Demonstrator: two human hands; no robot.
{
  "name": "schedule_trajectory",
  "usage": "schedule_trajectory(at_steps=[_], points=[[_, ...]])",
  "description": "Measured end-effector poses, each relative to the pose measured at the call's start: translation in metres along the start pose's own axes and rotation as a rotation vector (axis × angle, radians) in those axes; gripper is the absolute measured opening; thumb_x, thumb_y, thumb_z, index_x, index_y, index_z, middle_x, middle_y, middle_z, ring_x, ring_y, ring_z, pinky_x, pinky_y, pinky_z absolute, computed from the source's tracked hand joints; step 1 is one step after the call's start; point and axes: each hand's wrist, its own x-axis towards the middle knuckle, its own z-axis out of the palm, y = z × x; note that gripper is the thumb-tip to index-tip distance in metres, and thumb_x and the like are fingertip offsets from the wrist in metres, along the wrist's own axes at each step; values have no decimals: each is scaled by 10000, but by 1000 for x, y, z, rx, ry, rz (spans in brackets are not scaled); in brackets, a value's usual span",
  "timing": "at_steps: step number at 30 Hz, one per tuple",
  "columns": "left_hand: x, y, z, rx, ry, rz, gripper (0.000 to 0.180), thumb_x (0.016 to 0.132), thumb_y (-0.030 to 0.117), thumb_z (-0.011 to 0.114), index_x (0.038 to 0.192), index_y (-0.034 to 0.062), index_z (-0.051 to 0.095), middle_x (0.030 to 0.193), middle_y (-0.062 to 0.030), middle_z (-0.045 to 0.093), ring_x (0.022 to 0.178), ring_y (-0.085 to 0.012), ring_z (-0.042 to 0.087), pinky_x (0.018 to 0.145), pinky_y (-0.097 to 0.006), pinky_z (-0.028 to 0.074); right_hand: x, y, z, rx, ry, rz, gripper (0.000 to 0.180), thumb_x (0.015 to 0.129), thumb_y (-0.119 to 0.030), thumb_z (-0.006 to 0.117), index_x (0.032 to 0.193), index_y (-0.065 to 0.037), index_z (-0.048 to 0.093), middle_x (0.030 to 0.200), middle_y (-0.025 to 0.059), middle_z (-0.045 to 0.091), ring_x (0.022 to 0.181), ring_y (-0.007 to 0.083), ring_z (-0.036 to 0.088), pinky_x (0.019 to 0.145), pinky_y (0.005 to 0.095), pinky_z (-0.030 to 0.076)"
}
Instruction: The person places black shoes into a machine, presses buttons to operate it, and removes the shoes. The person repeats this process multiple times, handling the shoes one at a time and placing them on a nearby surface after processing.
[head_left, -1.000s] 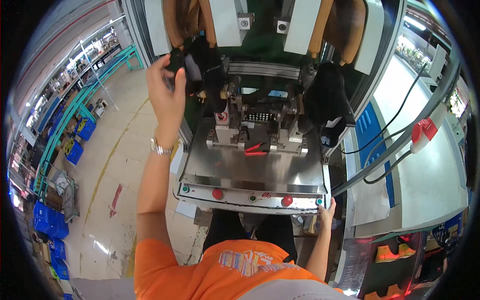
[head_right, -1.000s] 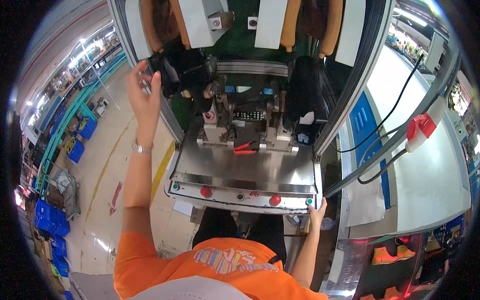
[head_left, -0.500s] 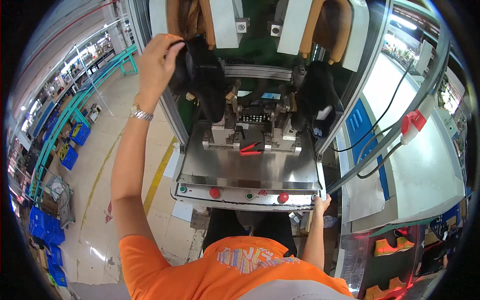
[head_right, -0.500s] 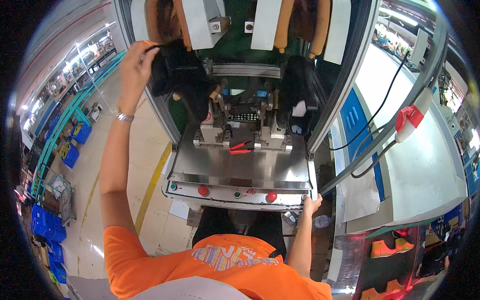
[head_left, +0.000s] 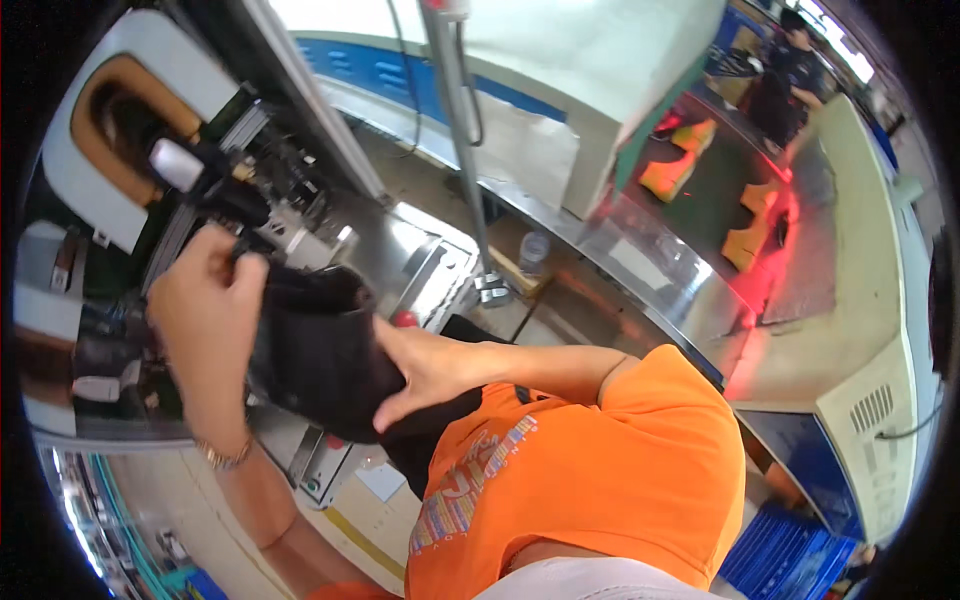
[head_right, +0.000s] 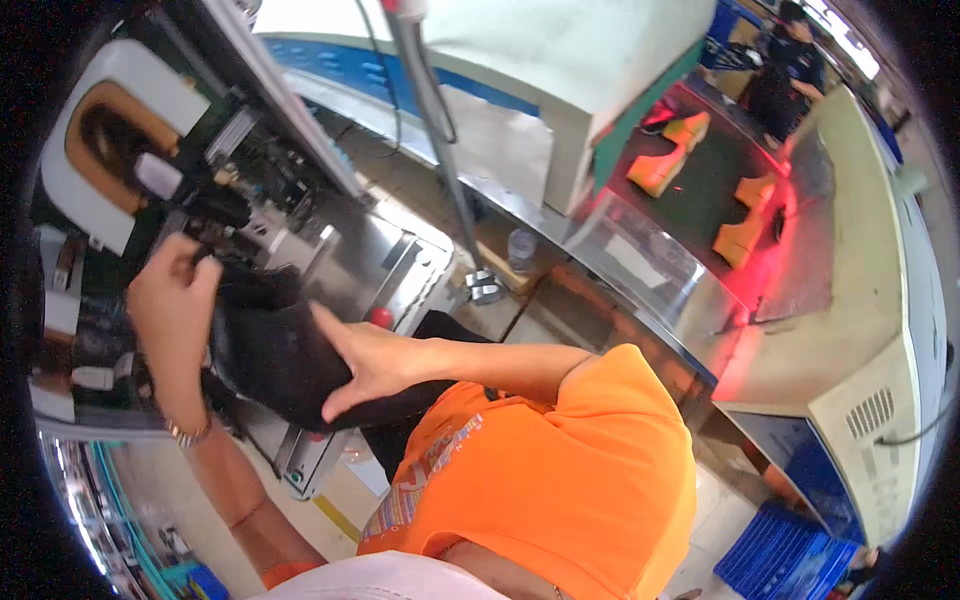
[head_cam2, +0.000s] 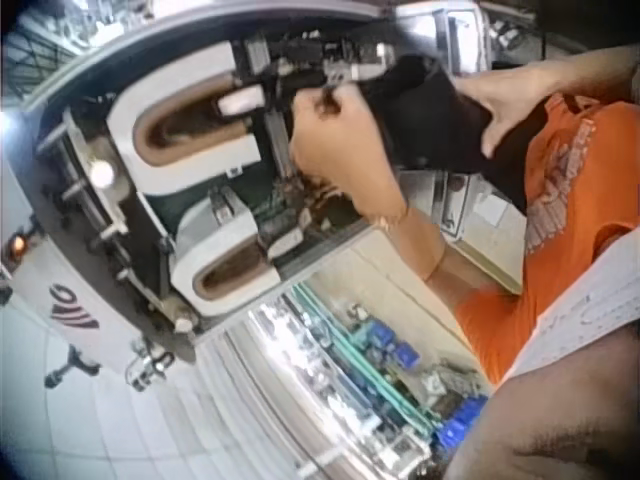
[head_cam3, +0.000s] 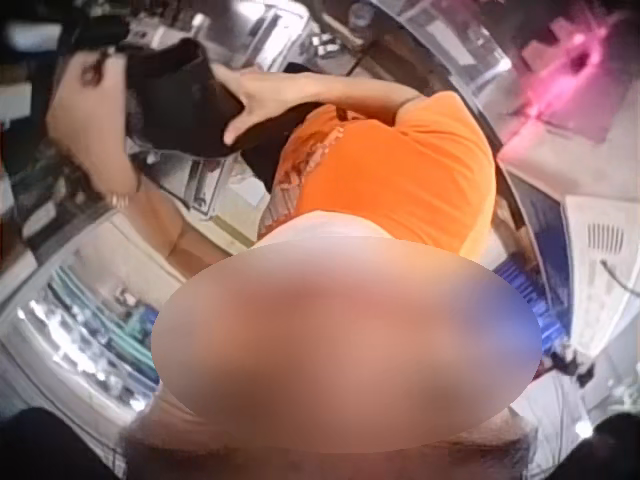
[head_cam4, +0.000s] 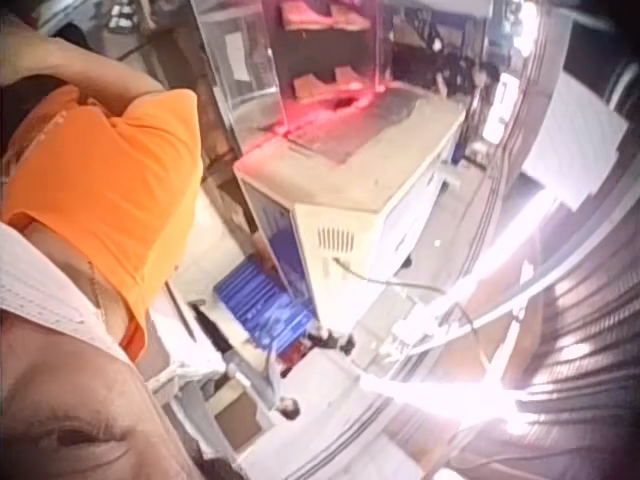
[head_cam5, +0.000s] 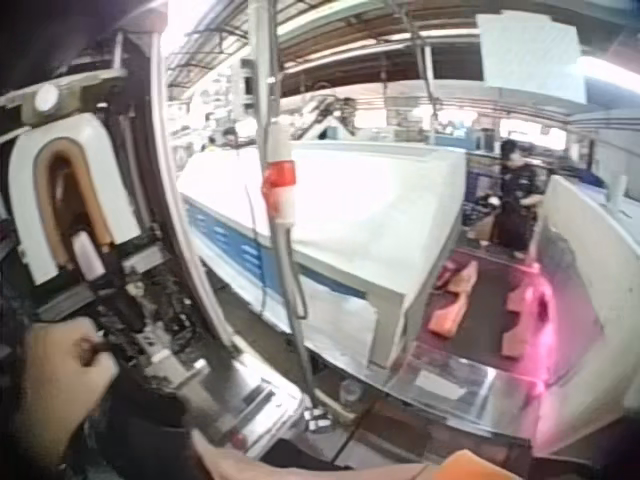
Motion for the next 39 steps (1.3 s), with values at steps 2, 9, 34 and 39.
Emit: schedule_trajectory(at_steps=[2, 9, 34, 39], points=[[18, 24, 36, -98, -116, 104, 194, 745, 186, 633, 759, -2, 586, 568, -129, 533, 523, -263, 529, 525, -319, 424, -23, 27, -6, 77, 226, 60, 1009, 640, -317, 792, 1310, 73, 146, 1192, 212, 480, 1099, 298, 485, 926, 352, 392], [18, 57, 134, -445, -465, 301, 451, 747, 325, 681, 1083, 49, 560, 813, -120, 622, 682, -237, 602, 630, -344, 481, -169, 57, -81, 1135, 838, 615, 567, 685, -163, 709, 1183, -25, 476, 1135, 131, 572, 962, 214, 577, 881, 351, 453], [-145, -107, 184, -818, -879, -389, 284, 835, 97, 595, 1107, 26, 548, 872, -10, 586, 775, -72, 534, 711, -212, 434, -229, 319, -215, -165, 1931, 432, 173, 690, 1, 572, 853, -35, 615, 751, 37, 608, 705, 125, 565, 681, 263, 461], [-130, -90, 207, -910, -677, -293, 269, 845, 85, 578, 1104, 22, 546, 888, -26, 601, 786, -81, 549, 711, -215, 439, -182, 329, -161, -93, 1773, 334, 97, 790, 20, 534, 835, -43, 593, 742, 1, 579, 615, 60, 513, 497, 193, 388]])
